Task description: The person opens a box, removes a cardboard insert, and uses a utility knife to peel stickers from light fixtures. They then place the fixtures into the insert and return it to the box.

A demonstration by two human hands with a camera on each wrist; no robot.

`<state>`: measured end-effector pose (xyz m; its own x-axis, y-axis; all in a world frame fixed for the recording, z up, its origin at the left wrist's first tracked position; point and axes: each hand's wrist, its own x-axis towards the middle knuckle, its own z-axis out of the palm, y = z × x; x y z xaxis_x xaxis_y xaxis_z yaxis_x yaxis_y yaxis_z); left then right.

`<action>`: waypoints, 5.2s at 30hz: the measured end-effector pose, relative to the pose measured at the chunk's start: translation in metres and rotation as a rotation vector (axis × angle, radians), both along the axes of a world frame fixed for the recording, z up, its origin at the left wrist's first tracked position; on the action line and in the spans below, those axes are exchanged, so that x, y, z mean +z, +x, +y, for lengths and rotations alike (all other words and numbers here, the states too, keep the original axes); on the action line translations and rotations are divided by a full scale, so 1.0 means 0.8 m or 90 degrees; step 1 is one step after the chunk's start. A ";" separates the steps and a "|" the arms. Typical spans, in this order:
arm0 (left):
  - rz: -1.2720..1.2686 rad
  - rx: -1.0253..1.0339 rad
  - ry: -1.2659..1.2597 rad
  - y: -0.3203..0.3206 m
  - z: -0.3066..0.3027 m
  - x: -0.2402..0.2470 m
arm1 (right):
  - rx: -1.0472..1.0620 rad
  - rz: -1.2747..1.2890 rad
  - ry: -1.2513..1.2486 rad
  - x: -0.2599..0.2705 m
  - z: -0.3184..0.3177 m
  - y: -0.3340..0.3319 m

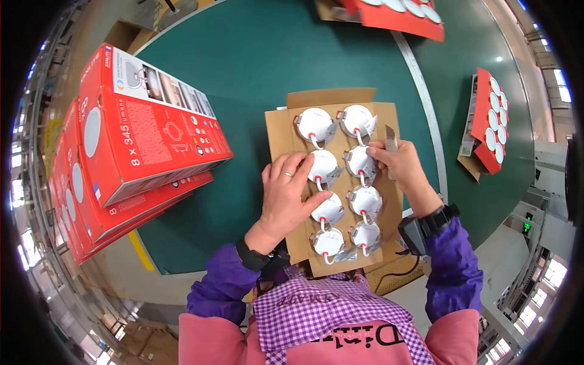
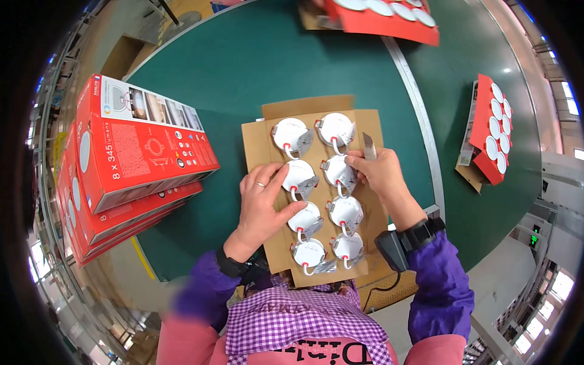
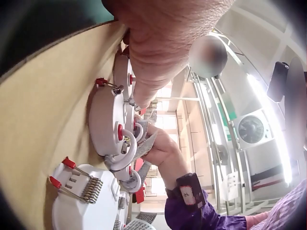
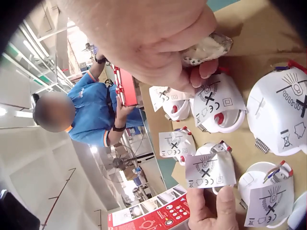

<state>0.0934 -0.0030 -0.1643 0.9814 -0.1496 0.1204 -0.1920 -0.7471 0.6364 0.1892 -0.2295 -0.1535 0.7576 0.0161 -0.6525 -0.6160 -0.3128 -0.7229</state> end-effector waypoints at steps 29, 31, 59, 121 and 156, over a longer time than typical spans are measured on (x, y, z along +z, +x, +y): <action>-0.019 0.013 0.010 -0.003 0.000 -0.006 | 0.126 0.056 -0.001 0.015 0.086 0.000; -0.018 0.005 0.002 -0.003 0.001 -0.006 | 0.115 -0.037 0.050 0.026 0.077 -0.003; -0.034 -0.104 0.099 -0.045 -0.088 0.022 | -0.051 0.022 0.018 0.002 -0.025 -0.089; 0.129 -0.071 -0.063 -0.077 -0.025 0.016 | 0.091 -0.109 -0.028 0.042 0.022 -0.119; 0.180 -0.146 0.023 -0.064 -0.023 0.022 | 0.437 -0.309 -0.352 0.024 0.050 -0.153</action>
